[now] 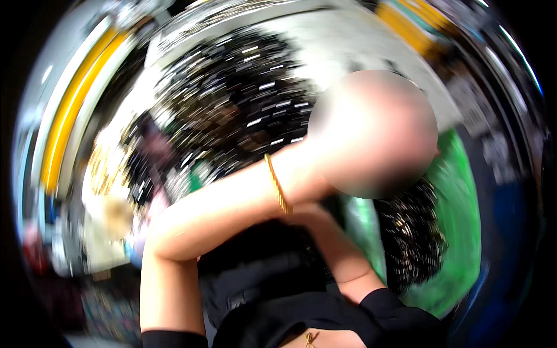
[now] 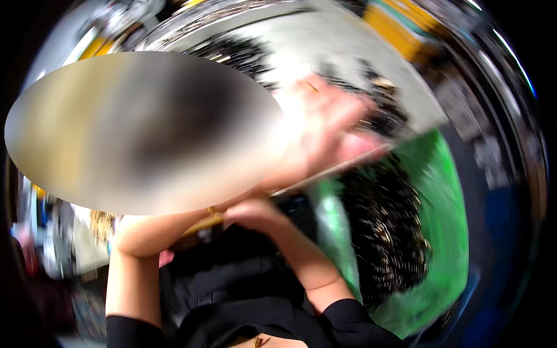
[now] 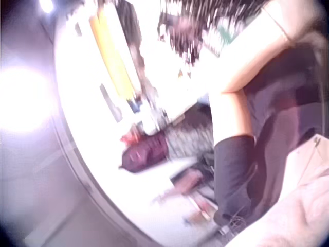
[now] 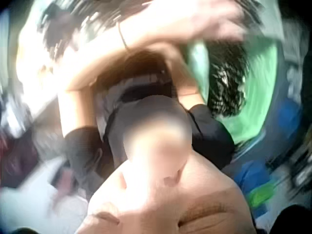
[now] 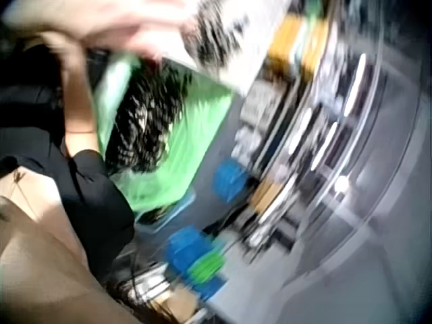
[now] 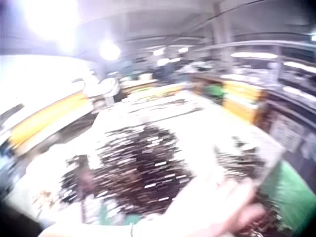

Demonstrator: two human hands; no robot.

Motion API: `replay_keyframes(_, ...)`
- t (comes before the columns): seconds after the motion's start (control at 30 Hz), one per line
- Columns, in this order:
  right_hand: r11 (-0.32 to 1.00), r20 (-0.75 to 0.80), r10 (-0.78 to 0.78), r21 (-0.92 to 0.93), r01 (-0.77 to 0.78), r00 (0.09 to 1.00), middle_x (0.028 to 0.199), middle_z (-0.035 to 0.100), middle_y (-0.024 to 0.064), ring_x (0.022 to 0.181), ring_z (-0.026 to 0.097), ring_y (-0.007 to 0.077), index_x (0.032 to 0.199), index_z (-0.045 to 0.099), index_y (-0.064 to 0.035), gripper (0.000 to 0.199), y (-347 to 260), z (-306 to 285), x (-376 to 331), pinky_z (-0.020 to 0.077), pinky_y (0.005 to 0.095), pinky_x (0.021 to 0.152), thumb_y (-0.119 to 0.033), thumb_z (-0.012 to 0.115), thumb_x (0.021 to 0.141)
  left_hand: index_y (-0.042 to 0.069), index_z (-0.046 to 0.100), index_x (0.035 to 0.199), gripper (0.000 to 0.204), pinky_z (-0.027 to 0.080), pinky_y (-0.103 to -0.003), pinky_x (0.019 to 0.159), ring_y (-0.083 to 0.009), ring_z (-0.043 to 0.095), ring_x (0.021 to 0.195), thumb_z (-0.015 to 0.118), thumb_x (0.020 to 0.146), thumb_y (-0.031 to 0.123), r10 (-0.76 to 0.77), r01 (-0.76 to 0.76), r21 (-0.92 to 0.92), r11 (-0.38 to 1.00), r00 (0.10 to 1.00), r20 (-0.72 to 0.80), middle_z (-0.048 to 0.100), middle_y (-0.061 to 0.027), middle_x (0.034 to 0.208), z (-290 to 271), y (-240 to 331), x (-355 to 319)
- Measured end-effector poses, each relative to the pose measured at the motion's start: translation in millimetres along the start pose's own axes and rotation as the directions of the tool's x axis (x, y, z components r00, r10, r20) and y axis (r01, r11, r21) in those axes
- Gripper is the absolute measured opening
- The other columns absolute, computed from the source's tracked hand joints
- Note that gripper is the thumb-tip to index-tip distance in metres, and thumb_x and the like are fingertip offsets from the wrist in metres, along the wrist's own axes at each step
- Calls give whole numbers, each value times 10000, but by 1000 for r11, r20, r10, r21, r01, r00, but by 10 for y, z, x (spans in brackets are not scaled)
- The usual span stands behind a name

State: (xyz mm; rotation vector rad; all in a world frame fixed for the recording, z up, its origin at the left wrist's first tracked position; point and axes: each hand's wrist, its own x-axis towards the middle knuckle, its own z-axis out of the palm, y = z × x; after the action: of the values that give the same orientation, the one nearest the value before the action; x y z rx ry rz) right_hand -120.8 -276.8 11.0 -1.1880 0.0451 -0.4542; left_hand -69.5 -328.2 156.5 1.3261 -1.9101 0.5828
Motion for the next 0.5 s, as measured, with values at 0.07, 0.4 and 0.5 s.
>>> replay_keyframes(0.07, 997, -71, 76, 38, -73, 995, 982, 697, 49, 954, 648, 143, 1085, 650, -17, 154, -33, -243, -130, 523, 293, 895, -138, 644, 989, 84, 661, 968, 387, 532, -429, 772, -248, 631, 760, 678, 899, 464, -11, 11, -5, 1000, 1000, 6, 635, -68, 835, -349, 254, -418)
replay_keyframes(0.4, 874, -56, 171, -453, -178, 984, 822, 684, 37, 621, 585, 58, 993, 661, 0, 52, -313, -16, -19, 467, 208, 568, -21, 668, 947, 31, 694, 1034, 148, 538, -410, 714, -337, 691, 784, 608, 977, 137, -759, 942, 295, 160, 309, -573, 721, -162, 913, -2343, 526, -3396)
replay_keyframes(0.5, 477, -24, 49, -878, -45, 998, 823, 690, 90, 700, 632, 122, 956, 677, 8, 96, -443, 202, -57, 489, 293, 654, -70, 703, 907, 30, 687, 989, 249, 532, -409, 719, -309, 684, 790, 669, 949, 275, -774, 959, 249, -135, 55, -631, 713, -156, 902, -2742, 642, -4086)
